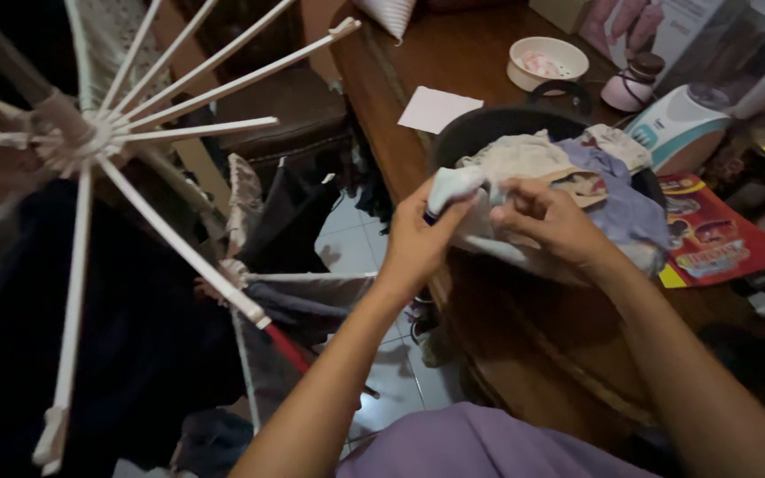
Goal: The person takes various pieces of clothing from a black laundry basket and hangs them on a white radial drying rack. The items include underwear, socks, and shirts, which are draped over the rack's arms one by one.
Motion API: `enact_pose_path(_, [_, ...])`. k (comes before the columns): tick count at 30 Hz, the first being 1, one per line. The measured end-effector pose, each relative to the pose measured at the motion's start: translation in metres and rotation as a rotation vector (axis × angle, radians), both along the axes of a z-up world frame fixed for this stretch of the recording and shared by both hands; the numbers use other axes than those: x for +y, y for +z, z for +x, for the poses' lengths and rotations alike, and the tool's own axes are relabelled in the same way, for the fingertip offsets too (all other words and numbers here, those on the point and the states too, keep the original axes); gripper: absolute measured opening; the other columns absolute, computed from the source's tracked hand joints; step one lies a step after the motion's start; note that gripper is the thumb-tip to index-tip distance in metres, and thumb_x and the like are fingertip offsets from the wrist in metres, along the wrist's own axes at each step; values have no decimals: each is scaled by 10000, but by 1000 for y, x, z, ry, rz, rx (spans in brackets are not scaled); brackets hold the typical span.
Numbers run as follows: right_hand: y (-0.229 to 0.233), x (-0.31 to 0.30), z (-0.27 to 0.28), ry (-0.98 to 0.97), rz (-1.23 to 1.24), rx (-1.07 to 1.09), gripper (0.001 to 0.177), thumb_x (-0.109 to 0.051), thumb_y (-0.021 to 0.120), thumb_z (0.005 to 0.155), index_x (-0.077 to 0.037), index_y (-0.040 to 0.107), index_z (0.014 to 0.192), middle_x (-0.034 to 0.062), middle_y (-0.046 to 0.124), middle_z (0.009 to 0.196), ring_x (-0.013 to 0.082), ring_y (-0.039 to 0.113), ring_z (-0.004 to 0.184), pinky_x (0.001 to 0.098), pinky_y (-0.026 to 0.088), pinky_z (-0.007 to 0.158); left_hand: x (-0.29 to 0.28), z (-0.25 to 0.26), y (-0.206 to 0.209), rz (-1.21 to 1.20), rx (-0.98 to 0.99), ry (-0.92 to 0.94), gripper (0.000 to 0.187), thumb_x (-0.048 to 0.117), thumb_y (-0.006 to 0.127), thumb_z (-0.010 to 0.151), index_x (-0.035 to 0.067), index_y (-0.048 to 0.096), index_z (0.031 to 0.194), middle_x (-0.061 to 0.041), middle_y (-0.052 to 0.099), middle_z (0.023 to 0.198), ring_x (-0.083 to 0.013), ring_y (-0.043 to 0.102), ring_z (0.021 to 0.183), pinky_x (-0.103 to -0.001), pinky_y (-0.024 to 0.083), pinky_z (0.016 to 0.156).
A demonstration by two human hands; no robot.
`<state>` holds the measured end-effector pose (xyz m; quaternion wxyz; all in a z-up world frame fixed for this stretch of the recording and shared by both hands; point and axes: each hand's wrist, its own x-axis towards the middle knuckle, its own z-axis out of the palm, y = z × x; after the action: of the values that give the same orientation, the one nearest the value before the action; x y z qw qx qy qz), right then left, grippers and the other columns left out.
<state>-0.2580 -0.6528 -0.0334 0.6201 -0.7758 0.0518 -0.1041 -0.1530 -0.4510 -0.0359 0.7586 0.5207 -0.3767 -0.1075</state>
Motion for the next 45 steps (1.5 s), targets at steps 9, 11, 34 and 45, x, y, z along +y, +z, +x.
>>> enact_pose_path(9, [30,91,14,177,379,235,592,-163,792,775,-223,568,1320,-59,675,1153,30,695,988,249,560,859,83,2,3,56,121,-33,278,204,668,1007,17,725,1205,41,718,1020,-48,616,938,-228,522,831])
enact_pose_path(11, [14,104,27,359,405,302,502,-190,775,810,-108,617,1279,1,693,1121,57,699,960,257,566,859,101,-5,-4,143,121,2,271,205,666,1015,2,741,1178,42,706,974,-54,602,892,-231,516,785])
enact_pose_path(34, [-9,323,-1,444,-138,362,327,-310,693,951,-37,715,1130,37,731,948,91,645,877,280,497,804,432,-77,-23,513,167,705,439,422,663,979,-8,741,941,57,644,708,-47,553,698,-262,472,633])
enact_pose_path(45, [60,433,-24,284,-170,-72,275,-338,663,982,-67,704,979,-12,686,839,66,621,772,250,517,695,549,-97,-6,455,362,414,653,581,453,997,19,752,1143,34,760,981,-55,647,895,-223,508,831])
